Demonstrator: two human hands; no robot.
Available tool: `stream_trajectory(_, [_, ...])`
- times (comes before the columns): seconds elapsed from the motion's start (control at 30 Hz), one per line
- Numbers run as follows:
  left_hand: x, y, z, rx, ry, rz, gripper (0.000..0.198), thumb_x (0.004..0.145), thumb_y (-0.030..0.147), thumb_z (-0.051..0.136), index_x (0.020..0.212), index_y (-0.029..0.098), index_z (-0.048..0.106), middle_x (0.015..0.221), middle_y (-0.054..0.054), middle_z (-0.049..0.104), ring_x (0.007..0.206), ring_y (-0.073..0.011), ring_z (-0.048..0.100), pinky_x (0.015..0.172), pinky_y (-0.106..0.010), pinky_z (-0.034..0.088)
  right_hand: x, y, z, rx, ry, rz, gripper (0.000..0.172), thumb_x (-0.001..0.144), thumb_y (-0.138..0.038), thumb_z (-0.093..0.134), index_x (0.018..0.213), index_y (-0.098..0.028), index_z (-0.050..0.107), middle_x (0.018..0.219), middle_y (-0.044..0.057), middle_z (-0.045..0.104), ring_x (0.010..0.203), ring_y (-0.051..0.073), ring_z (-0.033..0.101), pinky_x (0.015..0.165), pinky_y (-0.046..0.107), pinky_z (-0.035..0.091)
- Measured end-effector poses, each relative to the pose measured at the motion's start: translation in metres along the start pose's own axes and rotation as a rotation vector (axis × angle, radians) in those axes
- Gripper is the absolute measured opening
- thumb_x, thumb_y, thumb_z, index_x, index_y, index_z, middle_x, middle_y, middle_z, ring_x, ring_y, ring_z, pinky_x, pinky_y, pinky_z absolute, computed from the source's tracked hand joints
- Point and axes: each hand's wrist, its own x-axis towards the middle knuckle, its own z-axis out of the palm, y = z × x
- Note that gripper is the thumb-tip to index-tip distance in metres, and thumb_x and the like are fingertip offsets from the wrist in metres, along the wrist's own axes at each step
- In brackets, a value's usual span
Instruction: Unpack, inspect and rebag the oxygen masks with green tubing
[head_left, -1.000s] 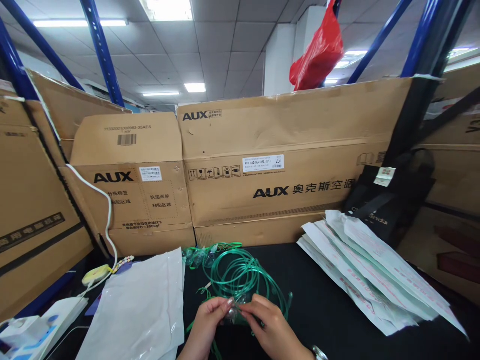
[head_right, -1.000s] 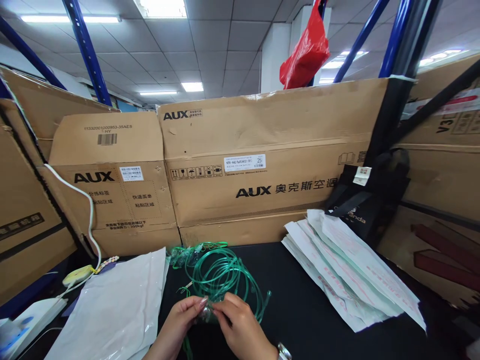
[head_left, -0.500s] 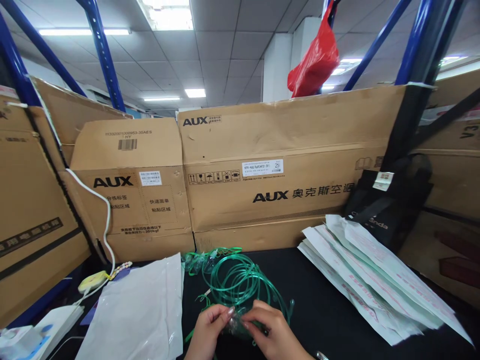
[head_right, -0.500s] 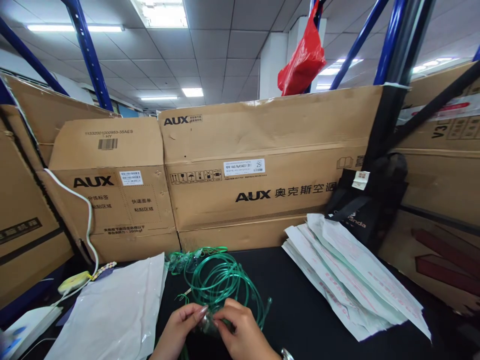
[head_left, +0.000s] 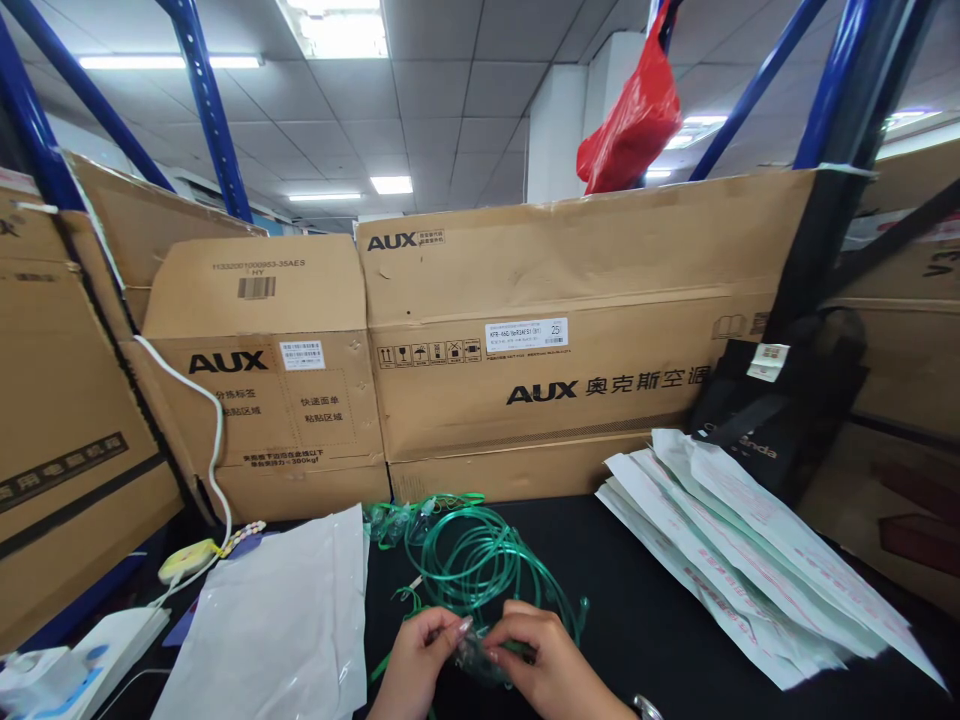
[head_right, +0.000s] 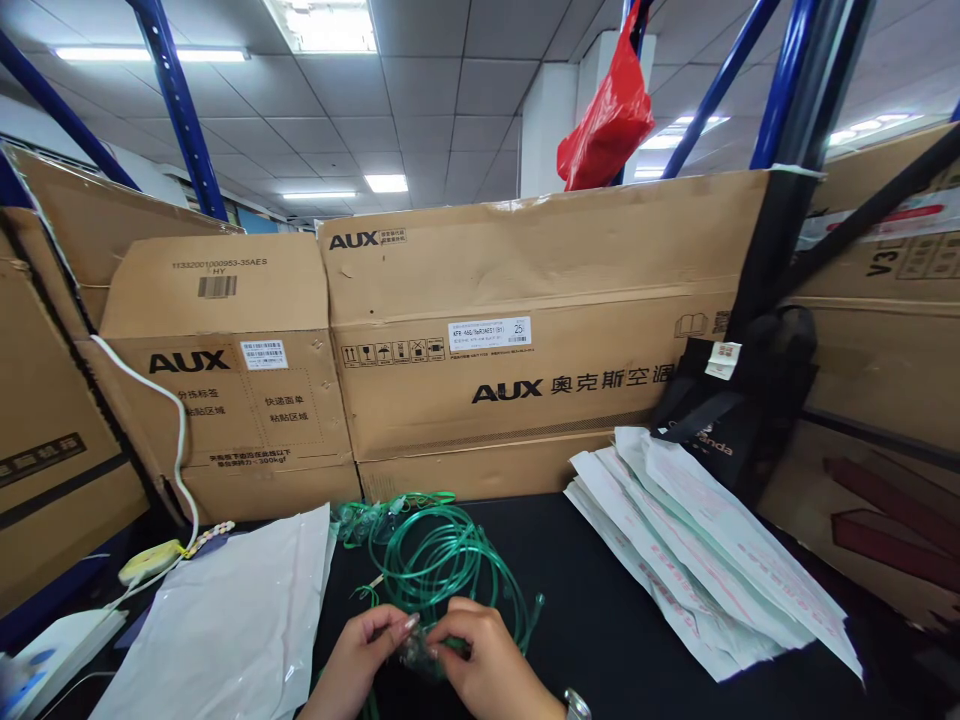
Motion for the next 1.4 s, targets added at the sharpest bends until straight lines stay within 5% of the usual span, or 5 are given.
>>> stream_trajectory(0.73, [0.0,0.004,0.002,0.056,-0.023,0.039,0.04,0.061,0.054,0.058,0.056,0.014,0.058,0.052,0.001,0.05,0.054,-0.0132,0.044,0.055,-0.024,0.034,0.002,0.01,0.01,-0.013,0.04,0.019,0.01,0.072,-0.012,0.052,0.064,-0.016,0.056,0.065,0.0,0.055,0.063,0.012,0.051,0.057,0.02,0.038])
stream_trajectory(0.93, [0.0,0.001,0.003,0.054,-0.041,0.045,0.038,0.063,0.052,0.059,0.055,0.014,0.058,0.052,0.002,0.049,0.054,-0.0123,0.043,0.053,-0.023,0.033,-0.002,0.017,0.013,-0.065,0.103,-0.077,0.01,0.076,-0.013,0.048,0.08,-0.018,0.056,0.075,0.003,0.056,0.071,0.015,0.054,0.066,0.023,0.042])
stream_trajectory(1.13, [0.003,-0.002,-0.005,0.038,-0.088,0.05,0.033,0.068,0.045,0.059,0.063,0.014,0.063,0.057,0.0,0.056,0.057,-0.0117,0.046,0.055,-0.022,0.035,0.003,0.017,0.004,-0.132,0.2,0.004,0.017,0.068,-0.024,0.065,0.085,-0.023,0.065,0.085,0.005,0.053,0.086,0.021,0.05,0.078,0.033,0.041])
stream_trajectory(1.27, [0.005,-0.006,-0.005,-0.059,-0.092,0.048,0.026,0.063,0.039,0.066,0.071,0.015,0.059,0.055,0.002,0.057,0.053,-0.0098,0.048,0.053,-0.021,0.035,0.008,0.021,0.004,0.117,0.083,0.045,0.009,0.067,-0.029,0.067,0.072,-0.022,0.069,0.082,0.005,0.057,0.085,0.02,0.053,0.079,0.033,0.041])
stream_trajectory(1.4, [0.007,-0.014,0.0,-0.192,0.003,0.085,0.04,0.053,0.028,0.075,0.075,0.02,0.043,0.044,0.01,0.052,0.039,-0.0054,0.039,0.044,-0.017,0.026,0.009,0.024,0.005,0.43,0.013,0.134,0.018,0.064,-0.036,0.068,0.069,-0.019,0.07,0.07,0.003,0.059,0.07,0.016,0.056,0.068,0.027,0.042])
